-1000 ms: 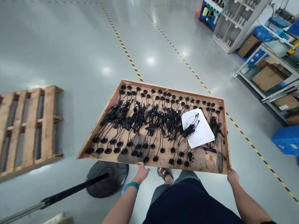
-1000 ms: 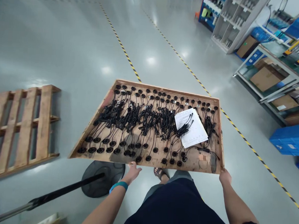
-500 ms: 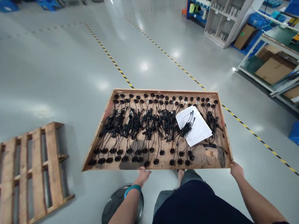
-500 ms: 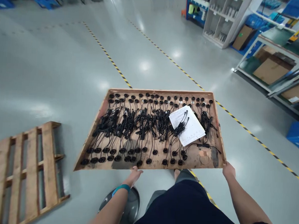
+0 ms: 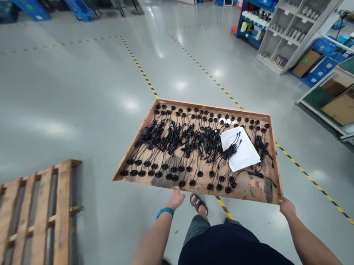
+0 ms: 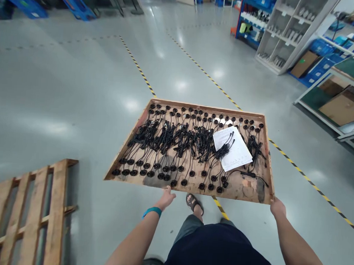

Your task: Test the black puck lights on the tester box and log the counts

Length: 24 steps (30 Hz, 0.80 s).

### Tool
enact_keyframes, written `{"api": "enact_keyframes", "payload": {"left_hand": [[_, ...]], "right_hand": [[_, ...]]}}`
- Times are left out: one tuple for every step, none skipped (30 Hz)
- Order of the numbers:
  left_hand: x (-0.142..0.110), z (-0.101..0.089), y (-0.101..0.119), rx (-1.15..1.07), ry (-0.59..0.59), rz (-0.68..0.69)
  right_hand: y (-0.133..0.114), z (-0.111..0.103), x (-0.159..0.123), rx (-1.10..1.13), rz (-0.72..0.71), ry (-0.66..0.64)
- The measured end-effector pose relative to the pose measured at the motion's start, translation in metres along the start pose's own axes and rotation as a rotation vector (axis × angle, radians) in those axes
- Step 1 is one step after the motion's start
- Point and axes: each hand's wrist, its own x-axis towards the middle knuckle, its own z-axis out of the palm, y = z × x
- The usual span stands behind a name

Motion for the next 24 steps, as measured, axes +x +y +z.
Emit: {"api": "enact_keyframes", "payload": {"left_hand": [[0.001,0.0,-0.001,-0.01,-0.006,-0.001],[0.002,-0.001,-0.003,-0.015,-0.012,-0.001],[0.003,0.0,-0.004,-0.016,-0.018,-0.001],[0.004,0.0,-0.006,-0.011,-0.023,0.001],[0.004,0.001,-0.007,0.0,-0.026,0.004],[0.004,0.002,-0.008,0.018,-0.029,0.007],[0.004,0.003,-0.009,0.041,-0.031,0.011],[0.003,0.005,-0.01,0.068,-0.031,0.015],[0.001,0.006,-0.01,0.099,-0.028,0.018],[-0.001,0.007,-0.01,0.131,-0.023,0.021],[-0.003,0.008,-0.009,0.162,-0.016,0.023],[-0.004,0.009,-0.007,0.19,-0.008,0.025],[-0.006,0.009,-0.005,0.213,0.0,0.025],[-0.007,0.009,-0.003,0.231,0.005,0.024],[-0.008,0.009,0.0,0.242,0.008,0.022],[-0.008,0.009,0.002,0.25,0.009,0.02],[-0.008,0.009,0.004,0.253,0.007,0.018],[-0.008,0.009,0.006,0.254,0.005,0.018],[-0.008,0.009,0.007,0.254,0.001,0.019],[-0.007,0.01,0.007,0.255,-0.003,0.02],[-0.006,0.01,0.006,0.255,-0.006,0.022],[-0.005,0.011,0.005,0.256,-0.008,0.025],[-0.004,0.011,0.003,0.258,-0.008,0.03],[-0.003,0.012,0.001,0.26,-0.007,0.036]], "right_hand": [[-0.001,0.0,0.001,-0.011,0.002,-0.016],[-0.002,0.001,0.003,-0.022,0.006,-0.032],[-0.002,0.002,0.004,-0.031,0.01,-0.044],[-0.001,0.004,0.005,-0.036,0.013,-0.051],[0.001,0.007,0.006,-0.037,0.012,-0.056],[0.003,0.01,0.007,-0.032,0.01,-0.061],[0.006,0.013,0.008,-0.022,0.008,-0.065],[0.009,0.017,0.009,-0.006,0.005,-0.07],[0.012,0.02,0.01,0.013,0.004,-0.072],[0.015,0.023,0.011,0.033,0.005,-0.073],[0.017,0.025,0.011,0.051,0.007,-0.071],[0.018,0.027,0.011,0.067,0.011,-0.068],[0.018,0.027,0.011,0.078,0.016,-0.066],[0.017,0.026,0.01,0.084,0.021,-0.065],[0.015,0.025,0.009,0.086,0.027,-0.065],[0.014,0.023,0.008,0.085,0.033,-0.065],[0.012,0.021,0.007,0.083,0.037,-0.067],[0.011,0.019,0.006,0.08,0.041,-0.07],[0.01,0.017,0.006,0.079,0.044,-0.072],[0.009,0.016,0.005,0.079,0.046,-0.075],[0.009,0.015,0.004,0.083,0.046,-0.077],[0.009,0.014,0.004,0.089,0.047,-0.079],[0.009,0.013,0.003,0.096,0.05,-0.079],[0.008,0.013,0.002,0.104,0.055,-0.077]]}}
